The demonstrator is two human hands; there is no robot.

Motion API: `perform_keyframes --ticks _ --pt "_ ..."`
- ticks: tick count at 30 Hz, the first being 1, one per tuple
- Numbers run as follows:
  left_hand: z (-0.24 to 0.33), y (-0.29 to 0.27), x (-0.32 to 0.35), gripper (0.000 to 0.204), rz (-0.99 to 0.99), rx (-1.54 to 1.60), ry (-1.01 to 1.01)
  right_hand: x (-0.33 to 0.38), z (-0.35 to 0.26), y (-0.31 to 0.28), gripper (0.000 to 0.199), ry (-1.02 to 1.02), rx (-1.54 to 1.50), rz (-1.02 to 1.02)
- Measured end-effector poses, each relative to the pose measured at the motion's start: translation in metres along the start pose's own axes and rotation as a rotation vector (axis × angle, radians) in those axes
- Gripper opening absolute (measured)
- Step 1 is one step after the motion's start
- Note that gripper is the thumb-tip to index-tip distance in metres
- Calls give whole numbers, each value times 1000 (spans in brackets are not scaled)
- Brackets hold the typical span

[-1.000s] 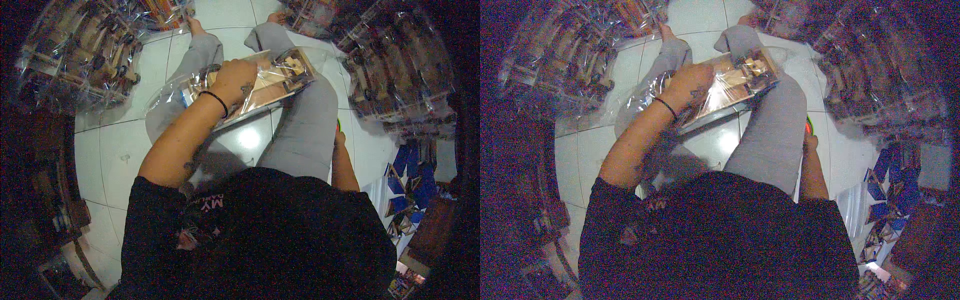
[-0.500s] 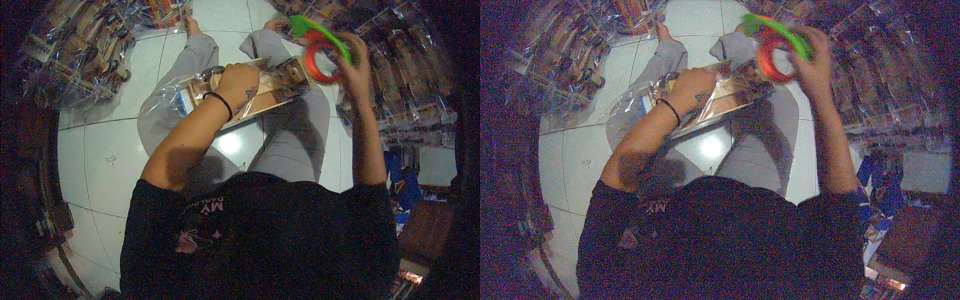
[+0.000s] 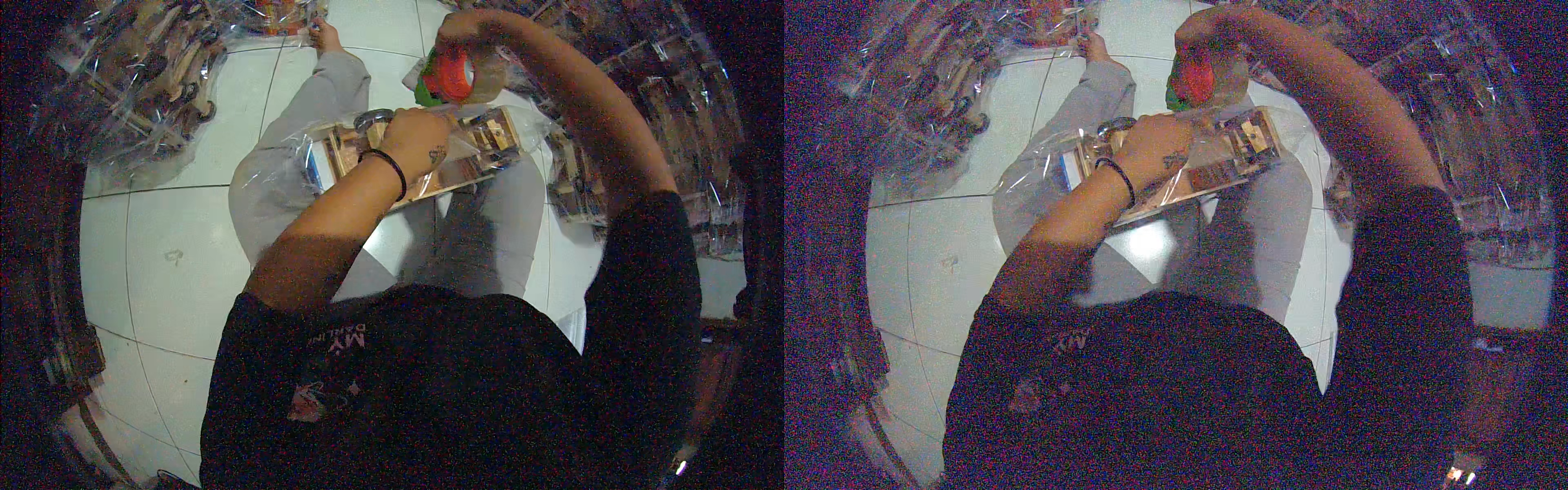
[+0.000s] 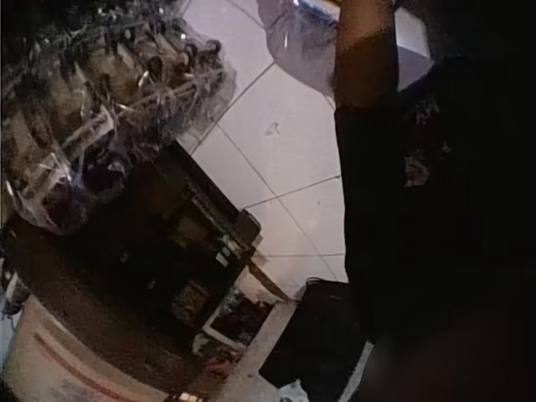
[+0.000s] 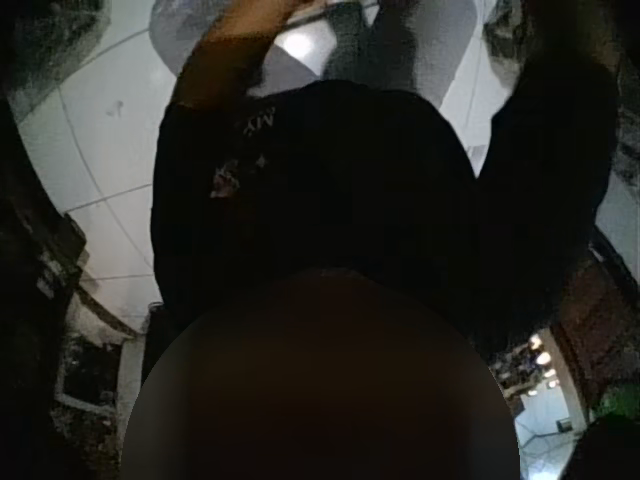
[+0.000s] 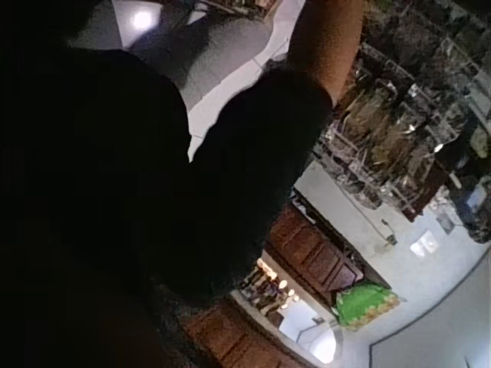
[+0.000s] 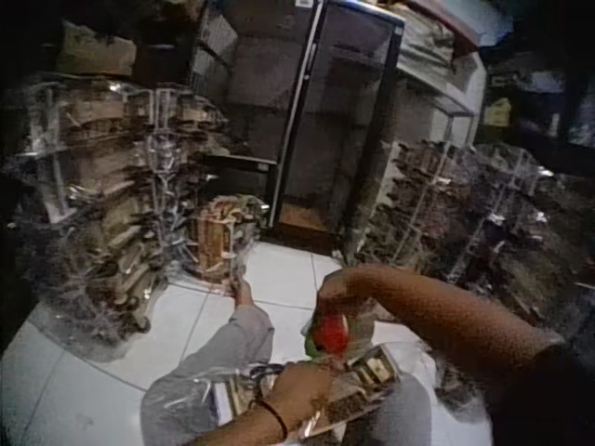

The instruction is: The person sits on the floor and wraps wooden toy vehicles in clear plastic bags using a tape dispenser. They place the toys into bags, seal the edges with tape, and set the finished packages aside.

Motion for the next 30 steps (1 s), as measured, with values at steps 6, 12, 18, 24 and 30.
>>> perform_keyframes --ticks 6,12,18,24,30 --pt "-7 8 -4 21 -94 -11 -14 75 -3 9 28 155 -434 323" --pt "-8 5 -7 23 44 150 -1 226 -27 75 45 284 -433 788" --pt "-11 27 -14 21 -108 24 18 308 -91 143 52 426 -674 658" --pt "-15 38 -21 20 -153 -3 119 258 -104 183 48 331 -604 584" --pt "-18 25 -20 24 -192 -17 37 256 -71 195 44 220 -765 788"
Point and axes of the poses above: each hand's wrist, its own x-axis away from the middle knuckle, its own y-axis out of the palm, z = x × y, the point moved 10 cm from there along -x, towards the middle knuckle, and after that the axes turned 6 degrees about -x, right-handed, at the moved point
